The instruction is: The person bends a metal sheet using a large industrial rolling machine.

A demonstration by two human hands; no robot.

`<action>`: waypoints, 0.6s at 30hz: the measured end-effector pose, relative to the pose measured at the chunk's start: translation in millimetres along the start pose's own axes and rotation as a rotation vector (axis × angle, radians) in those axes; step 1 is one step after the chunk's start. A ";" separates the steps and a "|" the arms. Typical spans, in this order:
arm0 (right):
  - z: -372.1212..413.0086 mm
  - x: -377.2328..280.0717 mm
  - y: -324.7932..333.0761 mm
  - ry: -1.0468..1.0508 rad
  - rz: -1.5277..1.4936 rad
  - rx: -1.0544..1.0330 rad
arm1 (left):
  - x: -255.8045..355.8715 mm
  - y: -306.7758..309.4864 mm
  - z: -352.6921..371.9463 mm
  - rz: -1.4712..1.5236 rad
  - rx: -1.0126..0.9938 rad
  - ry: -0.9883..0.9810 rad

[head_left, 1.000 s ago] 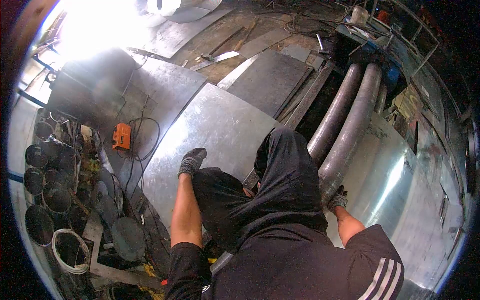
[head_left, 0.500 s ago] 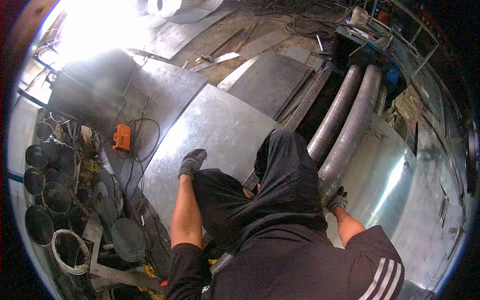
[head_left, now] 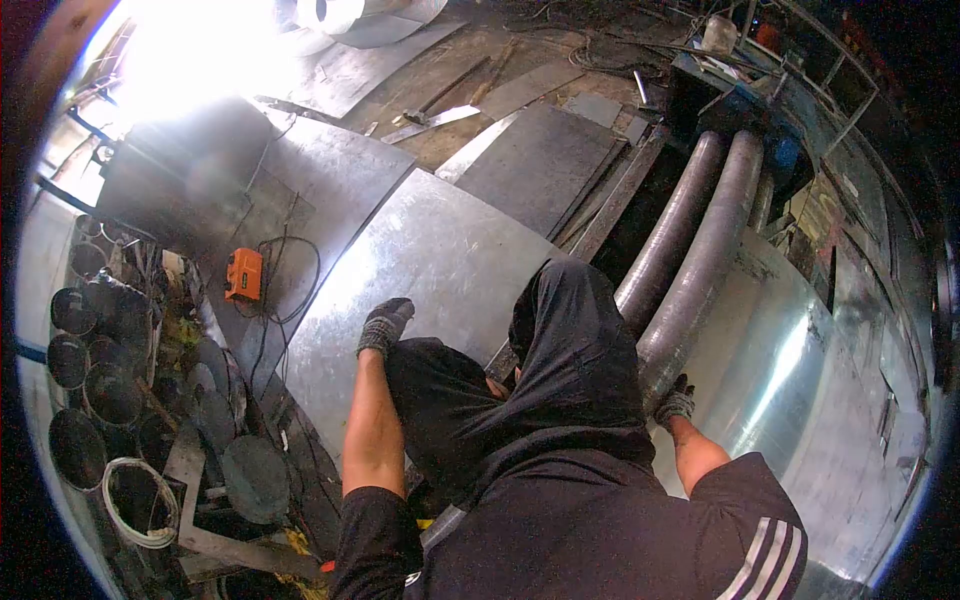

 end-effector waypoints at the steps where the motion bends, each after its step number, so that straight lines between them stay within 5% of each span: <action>1: 1.5 -1.4 3.0 0.000 0.000 0.000 | 0.0 -0.5 -0.3 0.002 -0.002 -0.006; 4: -3.2 -4.2 -8.3 0.110 0.198 0.006 | 16.3 10.7 9.1 -0.033 0.030 -0.039; 6: -5.2 2.6 -5.6 -0.036 -0.076 0.143 | 13.1 8.2 6.1 -0.055 0.039 -0.063; 10: -4.0 -1.8 -2.7 0.052 0.028 0.147 | 6.7 4.0 0.7 -0.102 0.062 -0.140; 18: 7.2 -1.5 14.3 -0.126 -0.196 0.018 | 23.0 12.9 11.3 -0.087 0.012 -0.079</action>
Point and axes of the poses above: each hand's wrist, its own z-axis away from the middle knuckle, its own y-axis out of the back of the hand, x = y × z, the point moved 7 cm from there along -z, towards the middle knuckle, and after that the axes turned 11 degrees about x, right-handed, at the moved point
